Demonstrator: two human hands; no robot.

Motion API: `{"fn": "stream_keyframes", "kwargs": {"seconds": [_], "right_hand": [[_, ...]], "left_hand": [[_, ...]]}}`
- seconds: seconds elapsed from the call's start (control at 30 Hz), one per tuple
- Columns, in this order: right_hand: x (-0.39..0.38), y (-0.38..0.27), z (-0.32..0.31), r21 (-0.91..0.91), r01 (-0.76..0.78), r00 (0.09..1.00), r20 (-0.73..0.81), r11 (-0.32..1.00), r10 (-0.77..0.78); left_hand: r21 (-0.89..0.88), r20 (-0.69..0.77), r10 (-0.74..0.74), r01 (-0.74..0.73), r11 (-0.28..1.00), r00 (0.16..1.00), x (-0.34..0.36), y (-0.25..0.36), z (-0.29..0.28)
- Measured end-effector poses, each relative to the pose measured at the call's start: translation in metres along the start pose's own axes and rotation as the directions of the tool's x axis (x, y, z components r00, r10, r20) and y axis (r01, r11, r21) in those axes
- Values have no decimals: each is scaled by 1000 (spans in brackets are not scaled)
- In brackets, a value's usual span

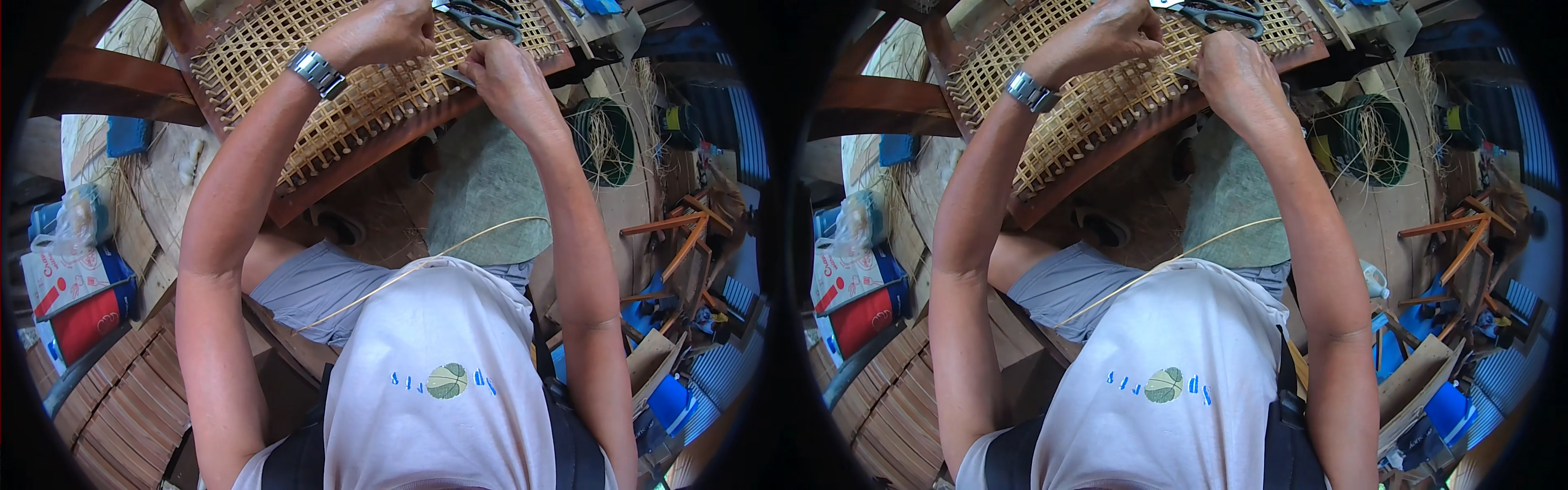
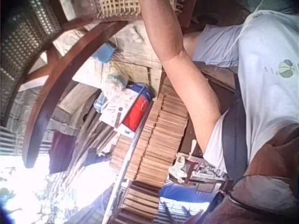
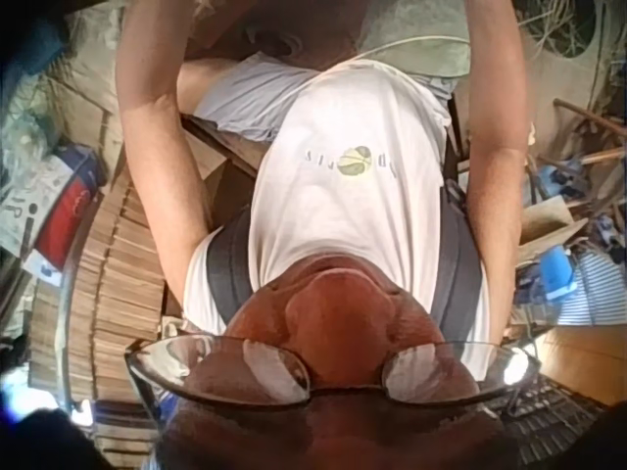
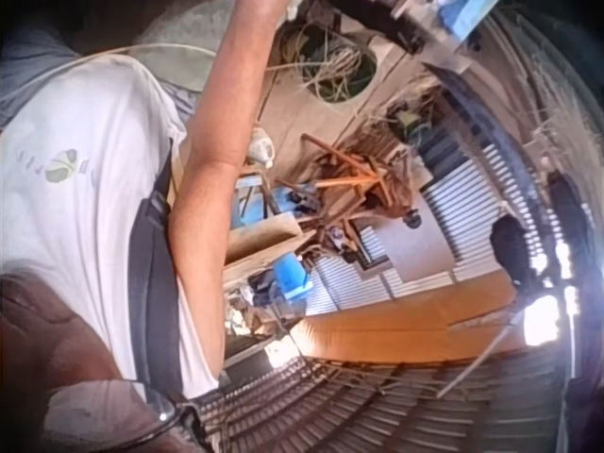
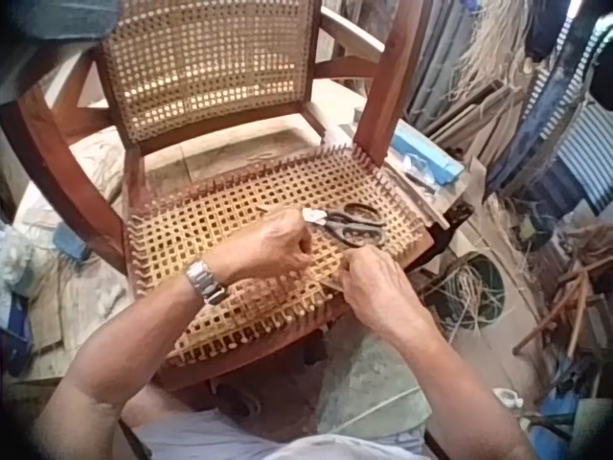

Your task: Weaving cane strands into a wooden chair frame to repair a seat.

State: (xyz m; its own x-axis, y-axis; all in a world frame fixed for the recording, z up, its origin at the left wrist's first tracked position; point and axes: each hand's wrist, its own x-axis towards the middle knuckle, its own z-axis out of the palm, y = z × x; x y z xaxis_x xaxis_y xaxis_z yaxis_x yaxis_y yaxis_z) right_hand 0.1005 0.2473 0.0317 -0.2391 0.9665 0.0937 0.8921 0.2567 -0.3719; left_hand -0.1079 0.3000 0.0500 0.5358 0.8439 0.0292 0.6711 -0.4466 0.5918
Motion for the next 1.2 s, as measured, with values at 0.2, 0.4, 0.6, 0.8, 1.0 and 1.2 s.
{"fn": "stream_keyframes", "kwargs": {"seconds": [0.2, 0.4, 0.6, 0.8, 1.0, 1.2], "right_hand": [[7, 6, -3, 81, -35, 991, 131, 996, 24], [7, -5, -13, 39, -29, 983, 184, 999, 21], [15, -21, -12, -171, -10, 995, 95, 985, 27], [-11, -11, -27, -349, 191, 964, -112, 918, -243], [-67, 15, -96, -370, -91, 996, -43, 925, 81], [-59, 1, -114, -31, -163, 983, -90, 986, 159]], "left_hand": [[-4, 83, 239, -240, 971, 967, 14, -23, 4], [-87, 96, 208, -200, 976, 973, 9, -18, 9], [-75, 359, -4, 33, 997, 933, 4, 6, -9], [-40, -257, 180, -197, 980, 950, -21, 2, 35], [296, -358, 304, -201, 934, 883, -20, -5, 49], [-167, -121, 396, -412, 896, 910, 8, 16, 43]]}}
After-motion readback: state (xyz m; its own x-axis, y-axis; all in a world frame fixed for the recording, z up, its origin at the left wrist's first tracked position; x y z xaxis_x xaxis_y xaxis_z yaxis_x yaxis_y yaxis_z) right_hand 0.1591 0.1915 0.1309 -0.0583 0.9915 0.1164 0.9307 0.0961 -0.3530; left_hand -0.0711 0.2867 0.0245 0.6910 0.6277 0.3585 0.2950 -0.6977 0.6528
